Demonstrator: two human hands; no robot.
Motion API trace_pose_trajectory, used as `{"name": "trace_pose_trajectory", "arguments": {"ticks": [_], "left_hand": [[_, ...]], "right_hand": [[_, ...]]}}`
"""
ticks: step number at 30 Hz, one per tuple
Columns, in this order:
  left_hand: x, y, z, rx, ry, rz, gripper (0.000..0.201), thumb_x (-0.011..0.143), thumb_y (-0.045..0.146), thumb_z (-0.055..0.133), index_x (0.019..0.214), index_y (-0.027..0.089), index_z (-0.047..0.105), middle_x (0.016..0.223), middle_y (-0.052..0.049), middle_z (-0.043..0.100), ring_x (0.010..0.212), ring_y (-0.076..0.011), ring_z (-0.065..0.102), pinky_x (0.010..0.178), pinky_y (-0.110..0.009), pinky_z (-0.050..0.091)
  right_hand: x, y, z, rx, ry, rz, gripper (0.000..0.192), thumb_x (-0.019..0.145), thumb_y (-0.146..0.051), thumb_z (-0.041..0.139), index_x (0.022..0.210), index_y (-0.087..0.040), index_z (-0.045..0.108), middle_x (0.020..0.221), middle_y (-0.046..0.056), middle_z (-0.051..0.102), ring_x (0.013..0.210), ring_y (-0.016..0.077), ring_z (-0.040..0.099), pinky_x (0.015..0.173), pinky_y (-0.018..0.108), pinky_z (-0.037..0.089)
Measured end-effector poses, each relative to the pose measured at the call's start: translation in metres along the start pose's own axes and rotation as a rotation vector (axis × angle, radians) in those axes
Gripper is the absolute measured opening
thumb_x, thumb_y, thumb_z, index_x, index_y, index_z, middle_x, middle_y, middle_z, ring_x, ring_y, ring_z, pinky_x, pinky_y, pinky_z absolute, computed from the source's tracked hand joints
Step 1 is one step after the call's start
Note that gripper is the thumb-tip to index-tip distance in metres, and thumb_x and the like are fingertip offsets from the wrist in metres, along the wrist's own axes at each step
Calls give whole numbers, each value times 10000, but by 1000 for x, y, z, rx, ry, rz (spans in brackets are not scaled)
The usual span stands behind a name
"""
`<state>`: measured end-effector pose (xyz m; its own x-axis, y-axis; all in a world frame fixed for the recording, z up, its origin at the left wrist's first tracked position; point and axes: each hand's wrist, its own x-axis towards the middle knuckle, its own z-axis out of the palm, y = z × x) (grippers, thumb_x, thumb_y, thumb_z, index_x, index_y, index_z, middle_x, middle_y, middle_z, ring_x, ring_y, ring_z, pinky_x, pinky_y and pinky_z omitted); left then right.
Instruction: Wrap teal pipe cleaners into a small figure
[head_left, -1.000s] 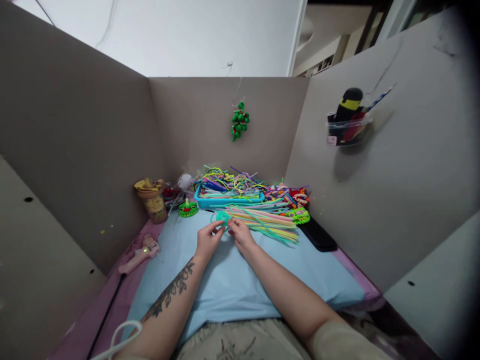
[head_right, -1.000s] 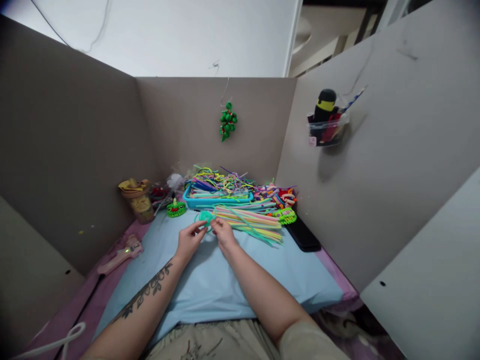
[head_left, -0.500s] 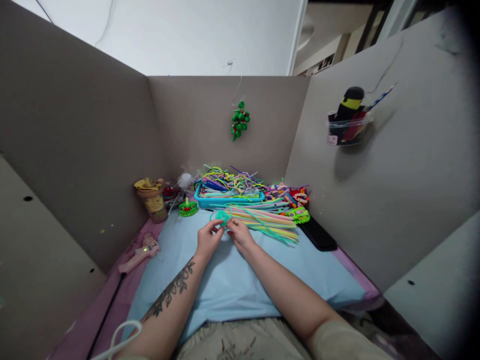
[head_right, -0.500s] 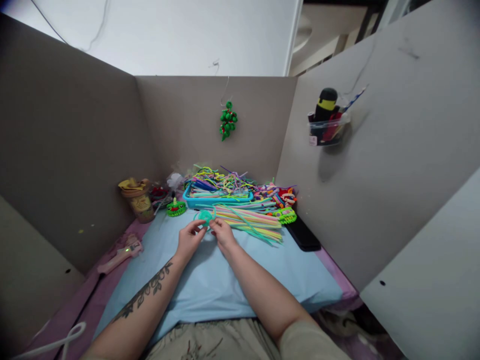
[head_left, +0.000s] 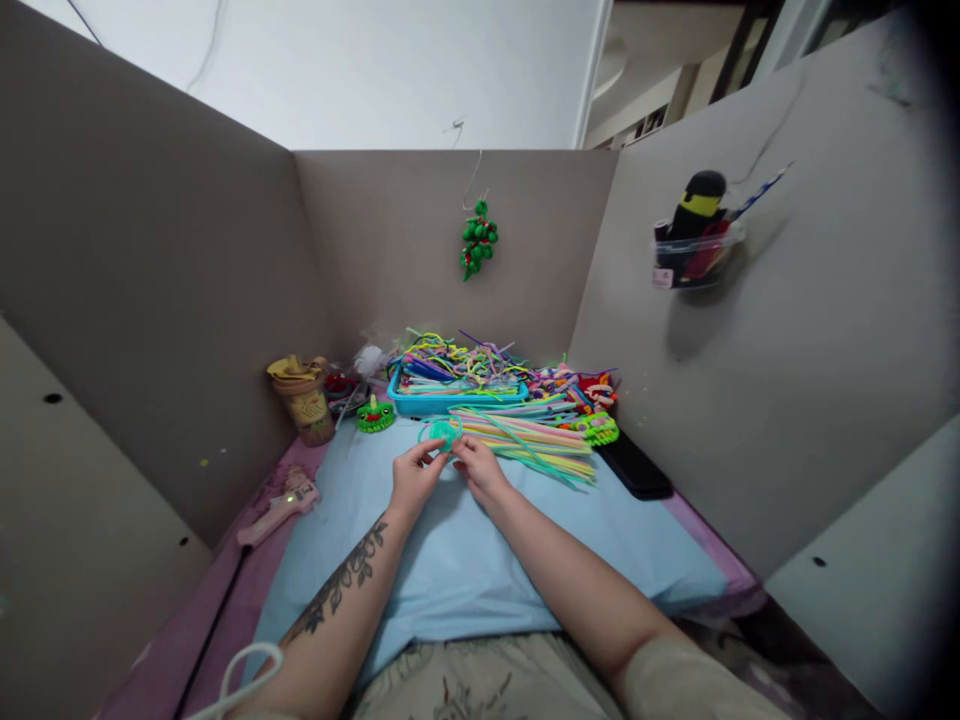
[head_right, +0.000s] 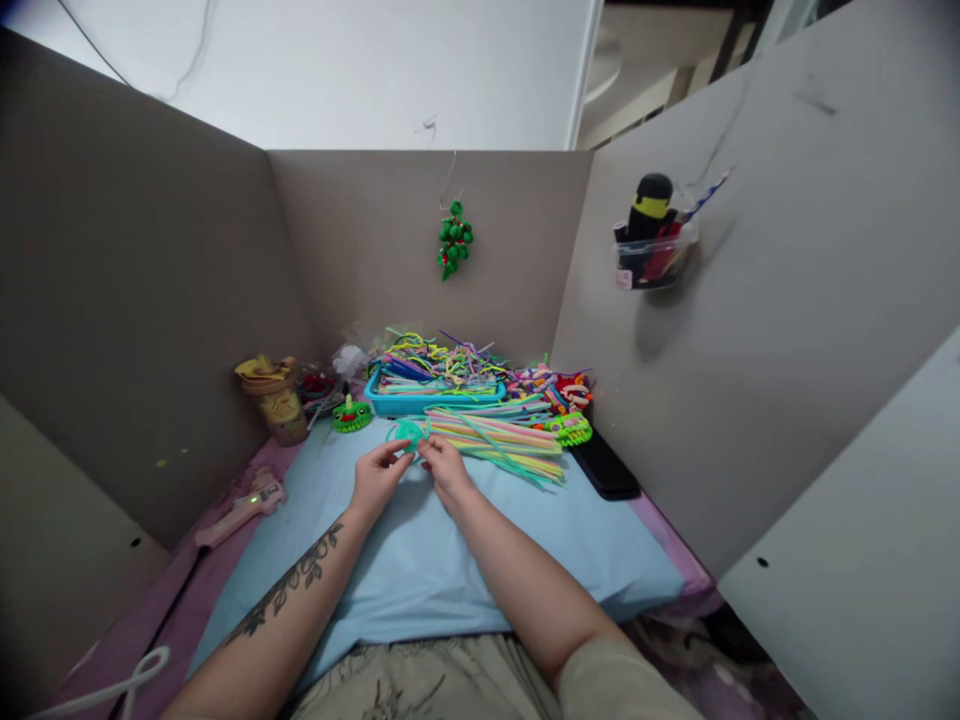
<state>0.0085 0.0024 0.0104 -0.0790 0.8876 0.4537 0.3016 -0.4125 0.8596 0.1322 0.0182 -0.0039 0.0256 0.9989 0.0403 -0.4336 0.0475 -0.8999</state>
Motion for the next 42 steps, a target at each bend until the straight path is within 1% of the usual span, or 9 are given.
{"name": "trace_pose_trajectory", "arguments": {"ticks": [5,10,15,18,22,26,29,37,42], "left_hand": [[1,-1,0,-2,-23,4,290,664,328,659,895,158,705,659,-25,664,529,-102,512,553,-222,439],[1,0,-1,-12,13,4,287,676,351,644,873,153,710,616,-15,637,517,-100,486,543,-220,430],[4,1,-3,-76,59,-73,328,654,378,661,868,135,709,536,10,570,472,-85,437,494,-209,387],[7,-1,-3,-197,45,-183,389,617,385,694,896,114,693,555,5,580,460,-77,427,459,-204,359],[11,-6,-2,-378,-51,-304,461,570,372,735,931,93,668,598,-6,599,449,-59,412,423,-189,321],[14,-12,-1,-484,-132,-356,491,522,377,763,911,94,667,564,16,566,412,-39,373,396,-182,272],[15,-16,-1,-506,-143,-368,489,513,378,769,903,101,669,555,22,557,411,-39,374,397,-182,261],[16,-18,-2,-340,-2,-346,495,551,380,744,942,85,674,643,-33,636,452,-61,444,426,-195,336],[15,-19,-1,-307,23,-320,500,551,388,736,939,78,679,631,-44,641,452,-74,462,418,-199,338]], "right_hand": [[0,0,-1,-7,20,2,378,548,-445,738,552,-175,472,590,-41,457,582,87,408,525,190,319],[0,1,0,-34,-1,-21,359,572,-470,711,555,-176,505,599,-30,502,591,96,436,523,198,317],[8,4,-8,-57,86,-31,340,660,-514,611,743,-185,607,775,27,614,702,148,531,551,229,359],[17,2,-19,-194,167,-177,294,666,-440,615,816,-186,619,817,36,623,719,157,533,588,246,385],[23,-5,-32,-419,161,-450,284,664,-292,612,934,-210,638,932,39,598,728,147,510,689,278,415],[23,-10,-35,-536,169,-511,189,682,-230,570,847,-216,659,879,34,559,666,137,476,663,278,410],[20,-14,-35,-563,185,-527,120,692,-224,556,769,-210,647,823,32,539,677,148,477,627,269,401],[10,-27,-31,-681,210,-637,130,754,-242,508,739,-205,632,835,43,521,719,158,500,615,271,389],[9,-25,-27,-571,171,-597,101,747,-257,521,737,-207,609,792,39,546,749,171,506,629,270,397]]}}
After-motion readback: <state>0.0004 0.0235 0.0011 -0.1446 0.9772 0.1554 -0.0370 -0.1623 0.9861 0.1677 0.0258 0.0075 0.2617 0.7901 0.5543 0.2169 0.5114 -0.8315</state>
